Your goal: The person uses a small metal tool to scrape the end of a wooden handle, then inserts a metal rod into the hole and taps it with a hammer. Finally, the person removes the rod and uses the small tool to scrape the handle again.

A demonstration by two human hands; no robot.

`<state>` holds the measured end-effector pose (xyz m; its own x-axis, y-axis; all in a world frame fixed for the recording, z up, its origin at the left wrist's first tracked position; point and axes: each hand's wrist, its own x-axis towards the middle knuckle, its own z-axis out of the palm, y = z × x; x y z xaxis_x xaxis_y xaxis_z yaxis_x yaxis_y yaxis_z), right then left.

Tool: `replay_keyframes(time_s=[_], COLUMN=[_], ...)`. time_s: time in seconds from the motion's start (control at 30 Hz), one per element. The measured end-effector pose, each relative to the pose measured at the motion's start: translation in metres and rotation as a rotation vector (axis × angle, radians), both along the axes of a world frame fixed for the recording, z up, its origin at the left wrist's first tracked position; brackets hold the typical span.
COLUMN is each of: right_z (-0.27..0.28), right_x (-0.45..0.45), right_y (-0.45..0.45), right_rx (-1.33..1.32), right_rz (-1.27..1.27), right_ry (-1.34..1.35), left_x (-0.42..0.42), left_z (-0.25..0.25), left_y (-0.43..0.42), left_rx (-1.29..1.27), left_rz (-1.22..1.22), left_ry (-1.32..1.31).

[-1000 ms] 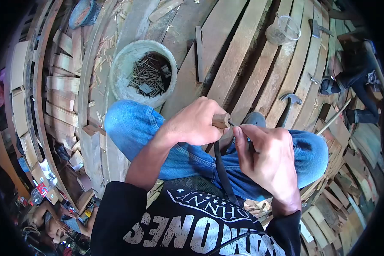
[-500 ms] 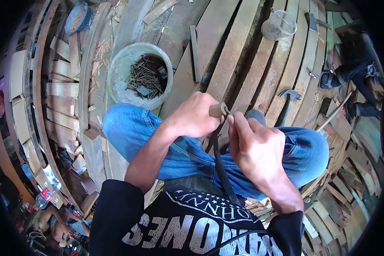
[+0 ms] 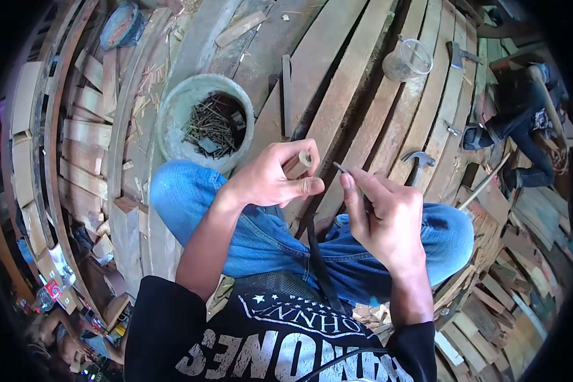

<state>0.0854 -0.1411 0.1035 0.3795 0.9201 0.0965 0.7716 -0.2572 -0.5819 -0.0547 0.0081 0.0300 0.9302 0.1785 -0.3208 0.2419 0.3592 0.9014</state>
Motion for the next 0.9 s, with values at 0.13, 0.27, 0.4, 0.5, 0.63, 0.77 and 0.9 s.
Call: replay_keyframes(time_s=[0.13, 0.27, 0.4, 0.5, 0.63, 0.77, 0.9], right_z=[-0.001, 0.004, 0.011, 0.010, 0.009, 0.013, 0.011], right_x=[-0.004, -0.007, -0.009, -0.010, -0.012, -0.013, -0.014], right_y=[0.000, -0.002, -0.003, -0.004, -0.004, -0.002, -0.003], right_rx=[0.029, 0.048, 0.019, -0.013, 0.042, 0.016, -0.027], right_rz=[0.011, 0.044, 0.059, 0.064, 0.055, 0.030, 0.016], right_ry=[0.023, 0.032, 0.069, 0.070, 0.055, 0.101, 0.079], left_x=[-0.004, -0.004, 0.005, 0.013, 0.011, 0.006, 0.011], left_z=[0.006, -0.001, -0.007, -0.005, -0.008, 0.000, 0.008], left_y=[-0.001, -0.007, -0.016, -0.023, -0.022, -0.022, -0.032], left_rx=[0.224, 0.236, 0.266, 0.319, 0.486, 0.558, 0.697], left_rz=[0.023, 0.062, 0.184, 0.447, 0.580, 0.257, 0.273], left_ry=[-0.009, -0.084, -0.113, -0.066, -0.063, -0.058, 0.046])
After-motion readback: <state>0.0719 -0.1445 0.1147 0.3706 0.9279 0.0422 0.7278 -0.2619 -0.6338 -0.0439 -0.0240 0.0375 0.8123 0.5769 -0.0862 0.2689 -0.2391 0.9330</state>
